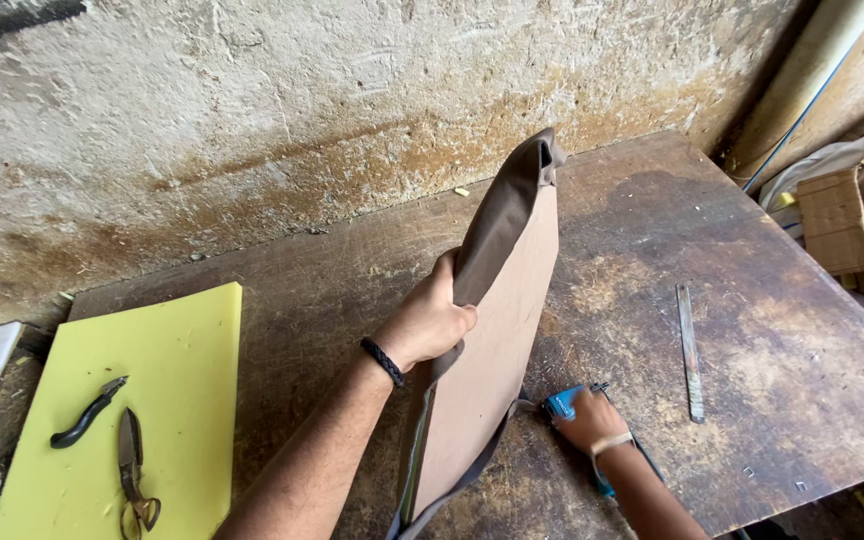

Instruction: The person places a brown fabric piece over a pentagonal board, smooths it, and uses a pneumatic staple gun to attach the fabric around the edges. The person repeatedly folds and staples the fabric along the perimeter, rotating the board as needed.

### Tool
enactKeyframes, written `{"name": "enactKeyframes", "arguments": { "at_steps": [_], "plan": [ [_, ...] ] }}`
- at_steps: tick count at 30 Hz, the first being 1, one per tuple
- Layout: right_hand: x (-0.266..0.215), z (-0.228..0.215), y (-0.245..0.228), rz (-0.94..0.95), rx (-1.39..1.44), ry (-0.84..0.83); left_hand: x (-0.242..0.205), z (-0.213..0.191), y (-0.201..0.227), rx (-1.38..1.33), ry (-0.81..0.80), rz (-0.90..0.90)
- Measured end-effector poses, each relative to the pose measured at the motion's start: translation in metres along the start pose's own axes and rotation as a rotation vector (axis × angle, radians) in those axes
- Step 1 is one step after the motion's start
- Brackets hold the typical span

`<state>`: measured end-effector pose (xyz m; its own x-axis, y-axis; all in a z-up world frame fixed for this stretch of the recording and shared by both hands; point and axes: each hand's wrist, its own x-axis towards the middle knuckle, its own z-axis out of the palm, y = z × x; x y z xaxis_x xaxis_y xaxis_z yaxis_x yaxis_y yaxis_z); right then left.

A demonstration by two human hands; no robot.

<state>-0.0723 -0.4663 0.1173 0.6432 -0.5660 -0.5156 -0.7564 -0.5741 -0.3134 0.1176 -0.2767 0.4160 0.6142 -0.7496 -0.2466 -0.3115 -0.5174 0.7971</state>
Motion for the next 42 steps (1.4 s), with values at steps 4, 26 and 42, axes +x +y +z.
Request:
{"name": "enactKeyframes", "arguments": {
  "at_steps": [4, 26, 42],
  "plan": [
    [0.009, 0.075, 0.064, 0.093, -0.094, -0.004, 0.006, 0.009, -0.005, -0.019, 0.066, 0.151],
    [-0.173, -0.213, -0.085, -0.49, 0.716, 0.138, 0.002, 0.046, -0.019, 0.019, 0.227, 0.365],
    [0.005, 0.036, 0.096, 0.1, 0.015, 0.136, -0.117, -0.021, -0.094, -0.254, 0.175, 0.271]
  ]
}}
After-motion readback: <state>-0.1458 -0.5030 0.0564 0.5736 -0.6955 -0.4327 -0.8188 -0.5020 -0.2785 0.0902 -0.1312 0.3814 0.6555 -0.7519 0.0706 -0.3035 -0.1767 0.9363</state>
